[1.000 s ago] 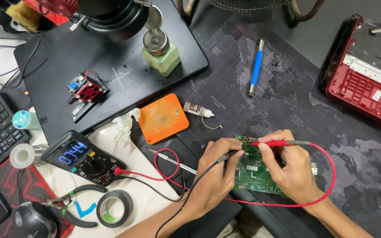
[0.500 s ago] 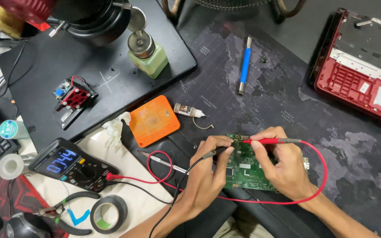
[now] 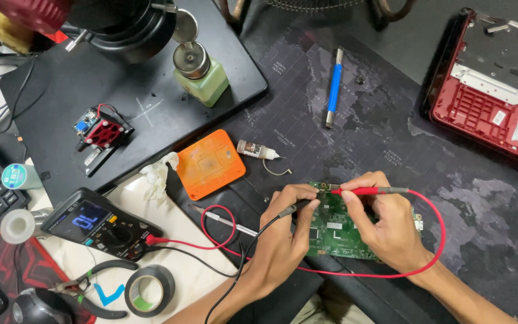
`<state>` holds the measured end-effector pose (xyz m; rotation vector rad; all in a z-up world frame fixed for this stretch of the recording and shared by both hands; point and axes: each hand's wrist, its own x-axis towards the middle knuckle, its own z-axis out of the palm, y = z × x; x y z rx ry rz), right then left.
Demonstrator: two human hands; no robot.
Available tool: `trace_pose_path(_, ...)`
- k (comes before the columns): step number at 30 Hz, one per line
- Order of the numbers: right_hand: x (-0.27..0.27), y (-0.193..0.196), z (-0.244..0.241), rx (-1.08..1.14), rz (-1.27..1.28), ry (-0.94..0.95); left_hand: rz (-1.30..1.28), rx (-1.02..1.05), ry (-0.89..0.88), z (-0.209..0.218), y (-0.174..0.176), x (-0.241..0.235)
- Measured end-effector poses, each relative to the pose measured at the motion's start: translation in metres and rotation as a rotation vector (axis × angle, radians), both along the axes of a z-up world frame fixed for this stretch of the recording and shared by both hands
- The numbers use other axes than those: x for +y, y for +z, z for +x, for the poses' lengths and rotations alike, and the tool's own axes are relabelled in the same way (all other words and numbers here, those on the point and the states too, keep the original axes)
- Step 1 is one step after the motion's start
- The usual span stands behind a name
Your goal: The person uses a multimeter to probe multiple points on a green circuit board, checking continuity or voltage. They then apply a small amount of liquid from a syringe onto specific areas of the board. The person also briefly handles a laptop fan and adjusts a desk fan.
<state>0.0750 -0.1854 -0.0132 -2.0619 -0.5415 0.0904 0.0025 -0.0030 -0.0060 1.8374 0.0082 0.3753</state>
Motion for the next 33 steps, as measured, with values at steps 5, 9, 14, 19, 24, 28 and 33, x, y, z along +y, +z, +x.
trace_pose_path(5, 0.001, 0.002, 0.001, 0.068, 0.037, 0.004, 0.01, 0.018, 0.003, -0.002, 0.004, 0.0)
trace_pose_path(9, 0.006, 0.009, 0.007, 0.125, 0.045, 0.017, 0.072, -0.064, -0.028, -0.003, 0.006, 0.003)
trace_pose_path(14, 0.015, 0.022, 0.009, 0.098, 0.026, 0.055, 0.082, -0.07, -0.038, -0.005, 0.01, 0.005)
trace_pose_path(19, 0.016, 0.021, 0.011, 0.093, 0.003, 0.051, 0.098, -0.084, -0.041, -0.006, 0.007, 0.005)
trace_pose_path(24, 0.015, 0.019, 0.01, 0.091, 0.004, 0.051, 0.094, -0.083, -0.046, -0.006, 0.006, 0.005)
trace_pose_path(28, 0.016, 0.016, 0.011, 0.06, 0.014, 0.063, 0.09, -0.088, -0.048, -0.007, 0.005, 0.006)
trace_pose_path(33, 0.013, 0.028, 0.011, 0.004, -0.101, 0.062, 0.068, -0.084, -0.055, -0.006, 0.008, 0.006)
